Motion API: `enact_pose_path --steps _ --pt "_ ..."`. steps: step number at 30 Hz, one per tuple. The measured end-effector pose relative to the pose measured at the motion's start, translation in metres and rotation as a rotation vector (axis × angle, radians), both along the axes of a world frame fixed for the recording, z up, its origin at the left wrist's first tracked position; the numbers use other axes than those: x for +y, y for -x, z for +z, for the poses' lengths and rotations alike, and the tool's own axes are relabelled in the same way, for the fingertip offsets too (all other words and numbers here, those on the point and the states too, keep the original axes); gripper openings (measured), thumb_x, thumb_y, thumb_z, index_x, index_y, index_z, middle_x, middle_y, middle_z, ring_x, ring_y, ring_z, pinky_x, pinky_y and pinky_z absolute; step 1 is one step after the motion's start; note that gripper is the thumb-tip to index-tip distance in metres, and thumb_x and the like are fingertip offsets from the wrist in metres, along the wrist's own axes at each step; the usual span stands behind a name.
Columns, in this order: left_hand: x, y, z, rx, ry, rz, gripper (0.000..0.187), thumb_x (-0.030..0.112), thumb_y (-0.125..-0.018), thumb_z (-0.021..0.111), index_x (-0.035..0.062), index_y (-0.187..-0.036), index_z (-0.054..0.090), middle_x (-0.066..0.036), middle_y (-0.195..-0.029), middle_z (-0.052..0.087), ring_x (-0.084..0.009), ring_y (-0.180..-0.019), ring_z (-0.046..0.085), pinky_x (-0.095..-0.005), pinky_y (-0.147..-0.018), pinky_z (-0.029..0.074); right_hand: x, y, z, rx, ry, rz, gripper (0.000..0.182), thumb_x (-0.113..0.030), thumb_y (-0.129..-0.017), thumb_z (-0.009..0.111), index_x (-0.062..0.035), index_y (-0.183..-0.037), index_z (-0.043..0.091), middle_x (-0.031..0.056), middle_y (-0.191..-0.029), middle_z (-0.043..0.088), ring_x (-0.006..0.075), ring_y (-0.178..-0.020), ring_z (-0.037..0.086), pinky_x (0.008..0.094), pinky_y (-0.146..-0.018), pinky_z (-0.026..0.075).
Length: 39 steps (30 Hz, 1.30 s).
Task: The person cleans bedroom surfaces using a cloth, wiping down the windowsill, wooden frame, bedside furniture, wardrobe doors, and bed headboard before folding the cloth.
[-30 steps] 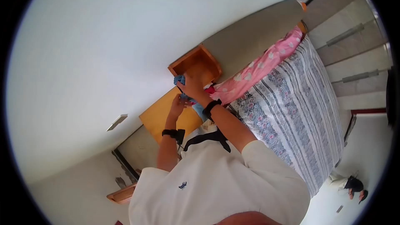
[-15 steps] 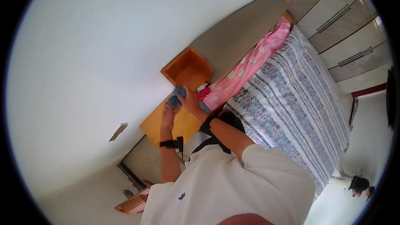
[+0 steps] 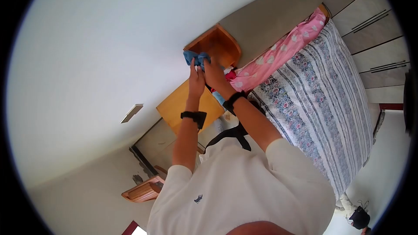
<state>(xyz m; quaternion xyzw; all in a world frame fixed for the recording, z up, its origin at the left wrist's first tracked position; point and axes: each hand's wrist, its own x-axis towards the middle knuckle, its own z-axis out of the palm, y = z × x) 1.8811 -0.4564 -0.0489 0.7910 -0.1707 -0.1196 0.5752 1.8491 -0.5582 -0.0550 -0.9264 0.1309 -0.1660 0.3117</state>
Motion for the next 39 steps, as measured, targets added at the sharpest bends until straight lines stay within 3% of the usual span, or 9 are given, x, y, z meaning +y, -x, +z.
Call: enact_pose_path --steps 5,7,10,15,17,23,25,31,39 --pt "0.012 -0.013 -0.019 -0.305 -0.102 -0.139 0.047 0.018 -0.1 0.043 -0.0041 -0.139 0.033 -0.027 -0.138 0.043 -0.0407 -0.127 0.043 -0.039 -0.104 0.036 -0.036 -0.011 0.002 0.025 -0.195 0.083 0.043 -0.02 -0.083 0.064 -0.0008 -0.119 0.053 0.0256 -0.111 0.056 0.0399 -0.096 0.06 0.0436 -0.077 0.05" --pt "0.021 -0.021 0.001 -0.345 -0.154 -0.17 0.046 0.013 -0.098 0.046 -0.0045 -0.138 0.034 -0.026 -0.14 0.04 -0.0405 -0.13 0.039 -0.0403 -0.107 0.033 -0.068 -0.056 0.004 0.48 -0.416 0.445 0.045 -0.029 -0.085 0.065 -0.0015 -0.119 0.053 0.0218 -0.11 0.061 0.0317 -0.097 0.061 0.0383 -0.079 0.049" --pt "0.031 -0.041 0.017 -0.244 -0.181 -0.174 0.054 0.008 -0.093 0.052 0.0005 -0.142 0.03 -0.026 -0.14 0.041 -0.0391 -0.13 0.041 -0.0412 -0.104 0.036 -0.055 -0.071 -0.009 0.152 -0.65 0.328 0.057 -0.046 -0.086 0.062 -0.0041 -0.124 0.055 0.019 -0.111 0.063 0.0301 -0.106 0.059 0.0369 -0.088 0.046" --pt "0.03 -0.062 0.025 -0.257 -0.097 -0.201 0.065 0.0 -0.083 0.059 0.0107 -0.141 0.031 -0.018 -0.116 0.063 -0.0311 -0.111 0.059 -0.0421 -0.094 0.045 -0.03 -0.03 -0.03 -0.021 -0.957 0.231 0.047 -0.045 -0.092 0.057 -0.0039 -0.114 0.059 0.0139 -0.101 0.063 0.022 -0.095 0.059 0.0315 -0.086 0.045" --pt "0.02 -0.076 0.03 -0.403 -0.161 -0.174 0.049 -0.001 -0.083 0.057 0.0087 -0.129 0.044 -0.013 -0.107 0.067 -0.0285 -0.101 0.064 -0.0372 -0.089 0.047 -0.05 -0.023 -0.036 0.153 -0.769 0.295 0.037 -0.037 -0.094 0.057 -0.004 -0.111 0.057 0.0041 -0.087 0.06 0.0119 -0.079 0.053 0.0287 -0.072 0.046" --pt "-0.042 -0.087 0.029 -0.551 -0.252 -0.382 0.023 -0.001 -0.078 0.058 0.0051 -0.1 0.061 -0.011 -0.091 0.066 -0.0307 -0.088 0.063 -0.0374 -0.083 0.048 -0.077 0.006 -0.051 -0.144 -0.565 0.394 0.032 -0.017 -0.085 0.067 -0.0015 -0.11 0.055 0.0184 -0.092 0.062 0.0319 -0.088 0.063 0.04 -0.077 0.049" --pt "-0.054 -0.091 0.011 -0.638 -0.229 -0.492 0.022 0.0 -0.076 0.06 0.0063 -0.097 0.061 -0.01 -0.086 0.065 -0.0306 -0.083 0.061 -0.039 -0.078 0.048 -0.081 0.005 -0.072 -0.056 -0.375 0.14 0.038 -0.016 -0.08 0.067 -0.0051 -0.115 0.056 0.0204 -0.105 0.062 0.0346 -0.099 0.061 0.0404 -0.083 0.048" --pt "-0.064 -0.089 0.011 -0.755 -0.387 -0.401 0.013 0.005 -0.078 0.059 0.0106 -0.089 0.064 -0.004 -0.094 0.064 -0.0247 -0.097 0.057 -0.0393 -0.09 0.038 -0.09 -0.045 -0.132 -0.152 0.261 0.0 0.037 -0.011 -0.076 0.061 -0.0098 -0.113 0.059 0.0149 -0.121 0.055 0.0332 -0.113 0.052 0.0441 -0.088 0.046" --pt "-0.069 -0.092 0.02 -0.92 -0.599 -0.557 0.013 0.009 -0.081 0.058 0.0128 -0.092 0.064 -0.002 -0.11 0.063 -0.0242 -0.119 0.051 -0.0434 -0.109 0.026 -0.092 -0.074 -0.143 0.229 0.215 0.003 0.034 -0.019 -0.084 0.056 -0.0115 -0.117 0.055 0.0125 -0.125 0.051 0.03 -0.122 0.045 0.043 -0.093 0.045"
